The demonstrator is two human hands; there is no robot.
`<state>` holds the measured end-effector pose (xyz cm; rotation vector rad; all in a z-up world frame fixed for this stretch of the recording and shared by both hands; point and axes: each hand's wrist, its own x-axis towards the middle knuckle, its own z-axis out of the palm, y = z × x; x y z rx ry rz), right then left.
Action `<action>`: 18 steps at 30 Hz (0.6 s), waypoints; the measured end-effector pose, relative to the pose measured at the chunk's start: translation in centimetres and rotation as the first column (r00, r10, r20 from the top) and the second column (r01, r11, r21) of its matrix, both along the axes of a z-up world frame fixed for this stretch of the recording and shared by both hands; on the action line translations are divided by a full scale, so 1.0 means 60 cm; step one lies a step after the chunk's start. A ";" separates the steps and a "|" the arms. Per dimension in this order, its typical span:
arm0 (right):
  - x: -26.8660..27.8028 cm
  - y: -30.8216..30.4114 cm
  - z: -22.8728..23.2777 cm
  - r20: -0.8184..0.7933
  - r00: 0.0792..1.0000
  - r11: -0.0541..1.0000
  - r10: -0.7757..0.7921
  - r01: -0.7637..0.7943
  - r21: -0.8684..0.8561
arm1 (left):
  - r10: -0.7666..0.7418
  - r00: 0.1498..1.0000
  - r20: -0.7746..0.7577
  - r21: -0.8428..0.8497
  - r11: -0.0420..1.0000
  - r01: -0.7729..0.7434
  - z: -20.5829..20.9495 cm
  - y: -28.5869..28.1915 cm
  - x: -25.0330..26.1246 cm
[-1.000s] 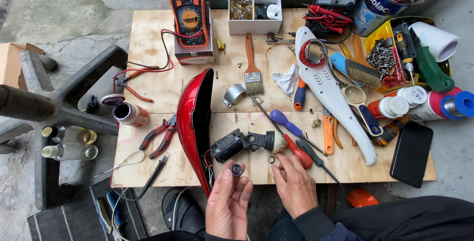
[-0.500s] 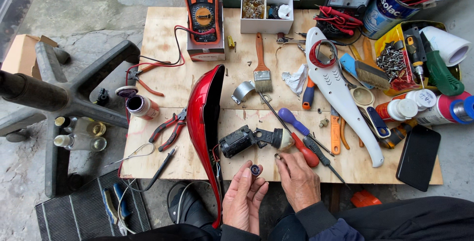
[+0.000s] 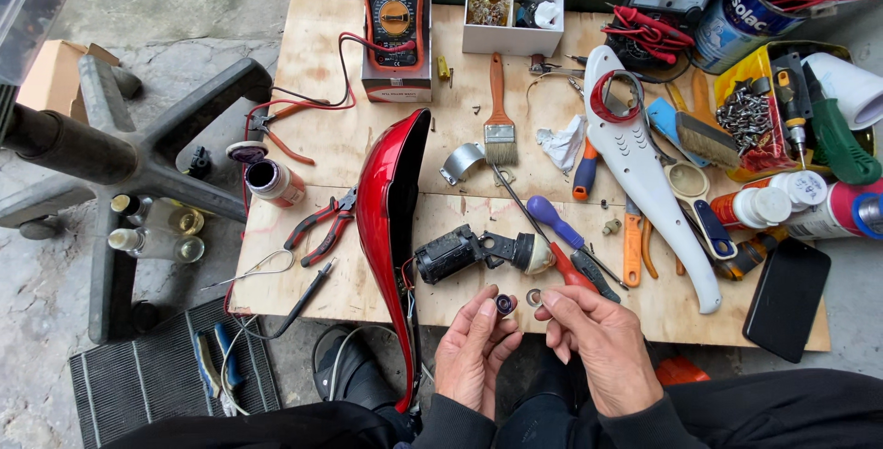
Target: The person applies purple grease to a small cylindrical component using a metal tool, then uses pliers to adjust a metal ring on the component. The person works at a cluttered workbench with various tools and a red motorcycle part visible.
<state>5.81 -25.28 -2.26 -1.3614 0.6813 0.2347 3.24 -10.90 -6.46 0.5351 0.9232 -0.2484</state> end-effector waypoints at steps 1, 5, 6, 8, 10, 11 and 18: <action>-0.002 0.002 0.001 -0.002 1.000 1.000 0.001 -0.001 0.001 | 0.001 1.000 -0.002 0.001 1.000 -0.001 0.001 -0.001 0.000; -0.009 0.013 0.009 0.005 0.996 0.989 0.090 -0.089 -0.118 | 0.004 0.999 0.036 -0.056 0.998 -0.002 -0.006 -0.006 -0.006; -0.010 0.016 0.013 -0.031 0.992 0.971 0.125 -0.129 -0.200 | 0.004 0.999 0.051 -0.080 0.997 0.000 -0.009 -0.008 -0.007; -0.010 0.020 0.010 -0.013 0.985 0.945 0.174 -0.170 -0.279 | 0.002 0.999 0.050 -0.099 0.995 0.003 -0.007 -0.009 -0.009; -0.008 0.022 0.007 0.004 0.975 0.911 0.223 -0.207 -0.357 | 0.001 0.999 0.052 -0.119 0.993 0.006 -0.008 -0.011 -0.008; -0.007 0.023 0.007 0.032 0.966 0.881 0.257 -0.221 -0.419 | 0.008 0.999 0.053 -0.120 0.993 -0.002 -0.009 -0.011 -0.008; -0.011 0.025 0.003 0.107 0.942 0.816 0.317 -0.213 -0.538 | 0.051 0.997 0.056 -0.159 0.986 -0.041 -0.012 -0.011 -0.006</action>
